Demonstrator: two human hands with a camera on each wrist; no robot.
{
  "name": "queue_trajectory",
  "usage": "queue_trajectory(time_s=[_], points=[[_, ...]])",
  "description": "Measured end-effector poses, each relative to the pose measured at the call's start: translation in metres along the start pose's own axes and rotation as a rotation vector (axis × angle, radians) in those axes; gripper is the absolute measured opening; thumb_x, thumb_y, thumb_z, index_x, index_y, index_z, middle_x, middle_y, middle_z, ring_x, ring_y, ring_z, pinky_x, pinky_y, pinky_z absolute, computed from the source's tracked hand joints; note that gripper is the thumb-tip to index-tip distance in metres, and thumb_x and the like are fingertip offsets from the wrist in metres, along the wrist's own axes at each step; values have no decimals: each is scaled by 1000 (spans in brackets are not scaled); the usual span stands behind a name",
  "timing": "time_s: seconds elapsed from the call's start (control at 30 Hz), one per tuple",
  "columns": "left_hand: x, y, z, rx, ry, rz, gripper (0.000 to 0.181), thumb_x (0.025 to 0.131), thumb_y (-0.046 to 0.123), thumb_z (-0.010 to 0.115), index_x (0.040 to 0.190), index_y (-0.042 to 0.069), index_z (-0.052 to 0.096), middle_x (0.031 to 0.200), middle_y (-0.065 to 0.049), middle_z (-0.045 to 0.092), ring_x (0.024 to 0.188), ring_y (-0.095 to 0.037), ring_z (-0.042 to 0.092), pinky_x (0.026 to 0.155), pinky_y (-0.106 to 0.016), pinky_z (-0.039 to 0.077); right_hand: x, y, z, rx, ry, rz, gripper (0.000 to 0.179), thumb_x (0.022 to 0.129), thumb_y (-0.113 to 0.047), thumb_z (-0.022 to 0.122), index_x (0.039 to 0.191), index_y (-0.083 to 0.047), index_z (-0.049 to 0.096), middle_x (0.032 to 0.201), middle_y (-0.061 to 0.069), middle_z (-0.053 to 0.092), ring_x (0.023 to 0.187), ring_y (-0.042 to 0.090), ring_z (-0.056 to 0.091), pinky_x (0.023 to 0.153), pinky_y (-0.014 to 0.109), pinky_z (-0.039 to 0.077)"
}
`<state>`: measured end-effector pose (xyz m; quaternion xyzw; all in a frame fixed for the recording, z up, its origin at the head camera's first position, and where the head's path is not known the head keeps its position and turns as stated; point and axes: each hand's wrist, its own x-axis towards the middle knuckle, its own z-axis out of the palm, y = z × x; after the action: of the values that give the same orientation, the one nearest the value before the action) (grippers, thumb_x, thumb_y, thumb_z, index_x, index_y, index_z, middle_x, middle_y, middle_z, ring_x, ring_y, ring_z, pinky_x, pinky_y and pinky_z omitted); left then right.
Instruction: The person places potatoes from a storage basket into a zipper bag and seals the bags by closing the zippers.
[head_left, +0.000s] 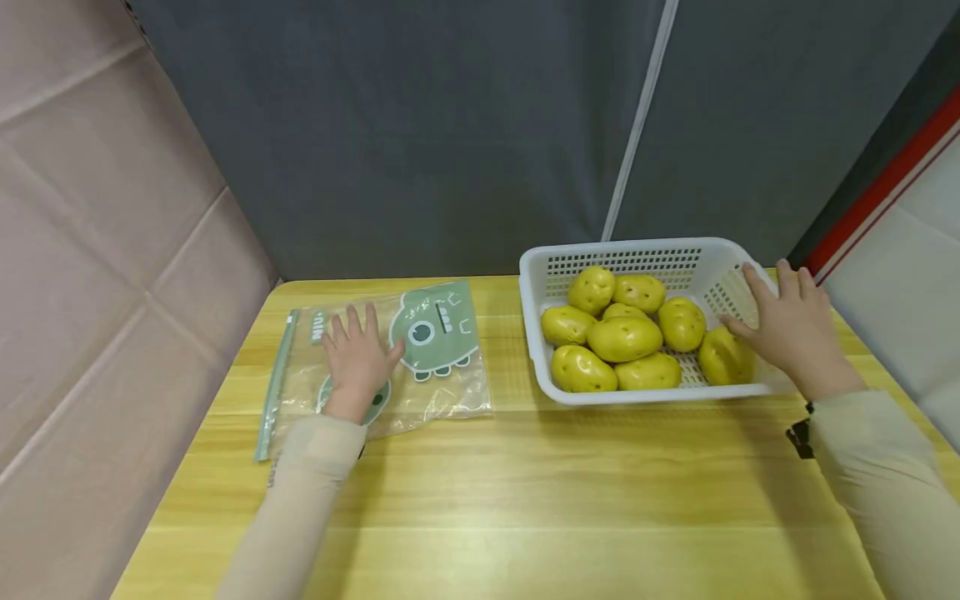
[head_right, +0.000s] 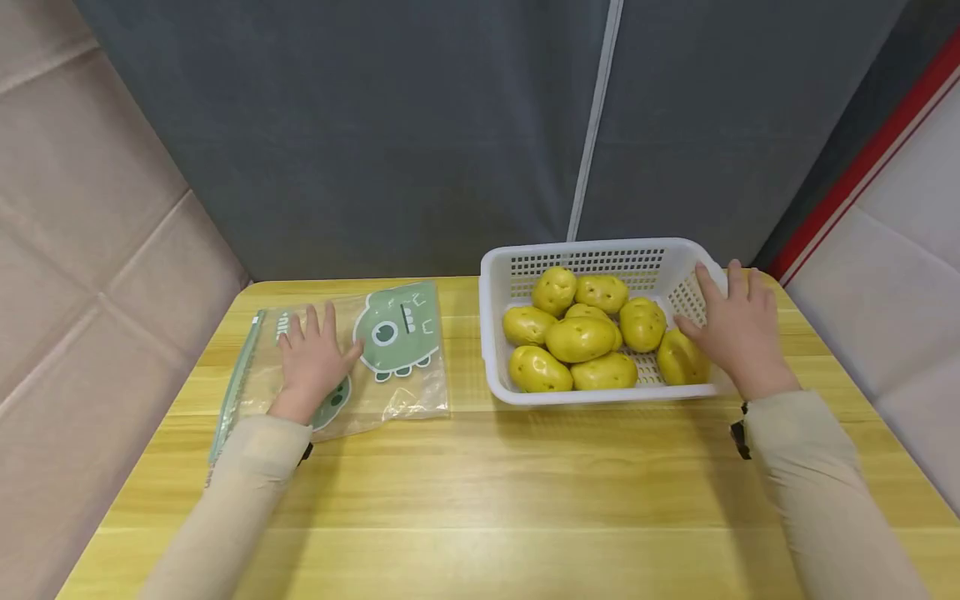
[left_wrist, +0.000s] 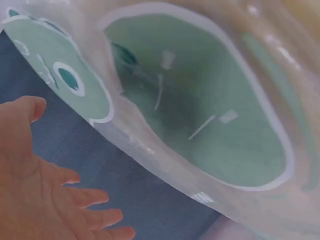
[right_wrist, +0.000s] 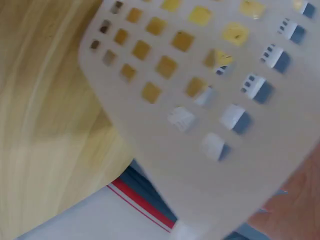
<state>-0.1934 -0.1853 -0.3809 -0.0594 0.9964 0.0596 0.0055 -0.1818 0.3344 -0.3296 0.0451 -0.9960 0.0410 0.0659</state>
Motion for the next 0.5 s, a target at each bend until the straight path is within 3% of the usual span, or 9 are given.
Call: queue_trajectory(time_s=[0.2,0.33,0.5], points=[[-1,-6,8,23,-79,11,82,95,53,41,153,2,11,154,-32,15,140,-53,18,114,-64,21,0,12,9,2,11,-15,73,92,-26,59,148,5,22,140,49,17,126,66,18,105,72,17],[-3,-10,16,21,-116,14,80,96,54,39,151,-1,17,148,-35,27,134,-53,31,107,-62,34,0,20,17,-9,38,-50,72,87,-18,64,142,9,28,135,50,24,121,64,23,104,71,21],[-5,-13,24,15,-162,11,79,97,55,36,149,-4,22,142,-38,32,130,-53,35,104,-61,37,-3,27,26,41,-1,-51,72,87,-12,63,144,11,25,139,47,22,122,63,25,103,71,22]])
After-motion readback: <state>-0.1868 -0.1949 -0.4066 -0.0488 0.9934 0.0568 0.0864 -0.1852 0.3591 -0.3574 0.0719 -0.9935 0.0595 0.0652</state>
